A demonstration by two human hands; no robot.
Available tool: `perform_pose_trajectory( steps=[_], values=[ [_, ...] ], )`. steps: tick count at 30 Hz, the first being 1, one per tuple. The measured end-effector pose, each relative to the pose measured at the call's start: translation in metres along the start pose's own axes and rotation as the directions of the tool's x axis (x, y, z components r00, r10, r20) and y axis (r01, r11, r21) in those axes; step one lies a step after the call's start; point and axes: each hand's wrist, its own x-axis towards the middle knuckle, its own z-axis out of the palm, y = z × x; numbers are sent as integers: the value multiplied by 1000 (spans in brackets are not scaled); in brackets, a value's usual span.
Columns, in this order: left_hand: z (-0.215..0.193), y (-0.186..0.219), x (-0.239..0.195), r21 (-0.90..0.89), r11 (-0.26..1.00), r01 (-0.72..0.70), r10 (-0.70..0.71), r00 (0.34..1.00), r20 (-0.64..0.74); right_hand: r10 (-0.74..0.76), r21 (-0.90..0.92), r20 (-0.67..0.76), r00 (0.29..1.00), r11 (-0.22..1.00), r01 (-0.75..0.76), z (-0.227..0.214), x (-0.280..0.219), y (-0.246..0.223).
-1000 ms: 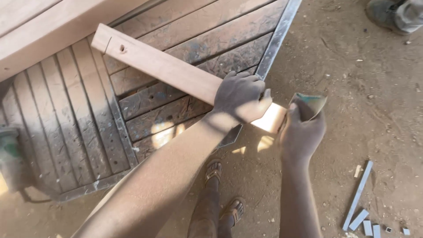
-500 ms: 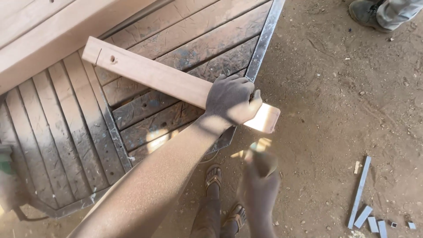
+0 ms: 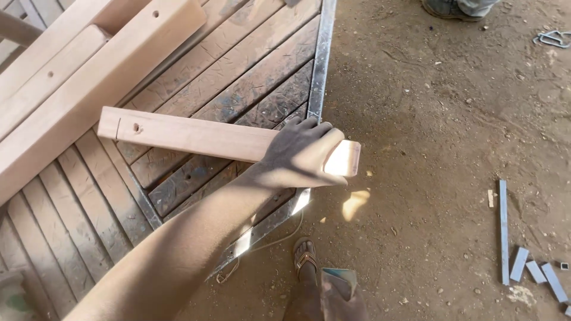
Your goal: Sanding a wooden beam using sandpaper and an angle grinder
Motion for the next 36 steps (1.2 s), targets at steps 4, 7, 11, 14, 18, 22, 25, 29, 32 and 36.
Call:
perform_pose_trajectory(
  steps=[4, 7, 11, 14, 18, 22, 25, 29, 32, 36],
  values=[
    [-24, -2, 23, -131, 975, 177, -125, 935, 331, 0, 227, -96, 995, 974, 22, -35, 24, 6],
    [-19, -8, 26, -132, 972, 196, -107, 864, 492, -57, 369, -67, 996, 926, 78, -66, 61, 24],
    [12, -20, 18, -32, 995, 98, -92, 985, 143, -181, 636, 43, 983, 763, 113, -67, 81, 16],
    [9, 2, 20, -26, 965, 262, -263, 958, -115, -201, 690, 55, 978, 715, 108, -47, 29, -40],
    [22, 16, 35, 60, 831, 553, -548, 832, -82, -235, 758, 184, 954, 652, 14, -27, -11, -109],
    [23, 12, 34, 71, 804, 591, -590, 807, -39, -417, 846, 147, 897, 523, 104, 1, -2, -149],
    [24, 6, 35, 71, 842, 535, -533, 845, -44, -488, 866, 86, 868, 468, 177, 4, 1, -181],
    [11, 13, 35, 72, 837, 542, -543, 839, 5, -551, 782, 87, 830, 554, 286, 9, 4, -195],
    [14, 11, 34, 89, 833, 546, -548, 836, -2, -611, 659, 76, 788, 624, 420, 14, 1, -192],
    [19, 15, 39, 61, 845, 532, -524, 844, -111, -705, 474, 40, 708, 637, 608, 4, -10, -220]
  ],
)
